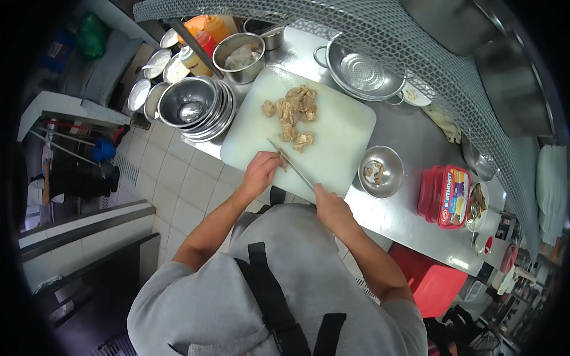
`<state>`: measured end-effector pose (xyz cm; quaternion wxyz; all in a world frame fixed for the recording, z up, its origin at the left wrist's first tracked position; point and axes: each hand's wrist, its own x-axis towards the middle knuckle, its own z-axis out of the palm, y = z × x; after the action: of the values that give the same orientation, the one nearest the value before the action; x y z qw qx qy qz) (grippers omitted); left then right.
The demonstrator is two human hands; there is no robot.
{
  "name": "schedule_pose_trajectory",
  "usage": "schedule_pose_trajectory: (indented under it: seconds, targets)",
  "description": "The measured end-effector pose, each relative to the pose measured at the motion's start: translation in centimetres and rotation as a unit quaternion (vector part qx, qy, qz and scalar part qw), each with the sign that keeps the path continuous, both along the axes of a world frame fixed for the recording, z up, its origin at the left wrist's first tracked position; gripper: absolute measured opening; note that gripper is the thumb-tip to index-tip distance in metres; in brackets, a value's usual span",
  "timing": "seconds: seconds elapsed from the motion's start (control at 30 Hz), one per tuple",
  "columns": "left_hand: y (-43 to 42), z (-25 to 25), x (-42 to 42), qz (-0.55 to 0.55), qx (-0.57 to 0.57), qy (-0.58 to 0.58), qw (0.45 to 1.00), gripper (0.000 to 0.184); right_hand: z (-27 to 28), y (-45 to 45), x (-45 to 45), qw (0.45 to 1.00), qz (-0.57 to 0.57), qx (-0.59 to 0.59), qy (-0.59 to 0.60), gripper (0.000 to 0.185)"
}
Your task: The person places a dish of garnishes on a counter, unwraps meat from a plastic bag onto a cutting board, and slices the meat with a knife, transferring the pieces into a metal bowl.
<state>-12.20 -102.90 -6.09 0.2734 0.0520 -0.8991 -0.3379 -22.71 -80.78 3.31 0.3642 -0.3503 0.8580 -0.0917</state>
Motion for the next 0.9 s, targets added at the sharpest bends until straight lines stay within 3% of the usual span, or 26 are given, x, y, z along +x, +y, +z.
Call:
schedule_pose_trajectory:
  seconds: [0.17, 0.37, 0.43, 0.47, 0.53, 0.77, 0.83, 0.9]
  targets:
    - [-0.1, -0.2, -0.2, 0.008, 0.01, 0.022, 1.0, 0.019, 4.4, -0.6, 0.0, 0.996, 0.035, 0.083, -0.009, 0.024]
    - [-0.1, 0.2, -0.1, -0.002, 0.013, 0.006, 1.0, 0.018, 5.3, -1.1, 0.5, 0.992, 0.036, 0.119, -0.025, 0.021]
    - [-0.4, 0.3, -0.2, -0.003, 0.02, 0.005, 1.0, 0.018, 0.3, -0.6, 1.1, 0.997, 0.026, 0.066, -0.025, 0.02]
    - [-0.4, 0.3, -0.1, -0.002, 0.02, 0.006, 1.0, 0.018, -0.5, -0.8, 1.4, 1.0, 0.015, 0.013, -0.022, 0.02]
    - [-0.6, 0.0, -0.2, -0.01, 0.012, -0.001, 1.0, 0.016, -1.4, -0.8, 1.2, 1.0, 0.016, 0.012, -0.005, 0.019]
    - [-1.5, 1.3, -0.9, -0.041, 0.02, -0.019, 0.999, 0.021, 5.1, 0.3, -0.8, 0.999, -0.003, 0.032, -0.039, 0.022]
    - [-2.3, 3.6, -1.7, -0.053, -0.057, -0.09, 0.993, 0.03, 5.6, 1.9, -0.5, 0.997, -0.032, 0.045, -0.061, 0.022]
    - [-3.3, 4.4, -3.1, -0.103, -0.078, -0.077, 0.989, 0.033, 4.6, 4.0, -0.1, 0.998, -0.044, 0.034, -0.031, 0.023]
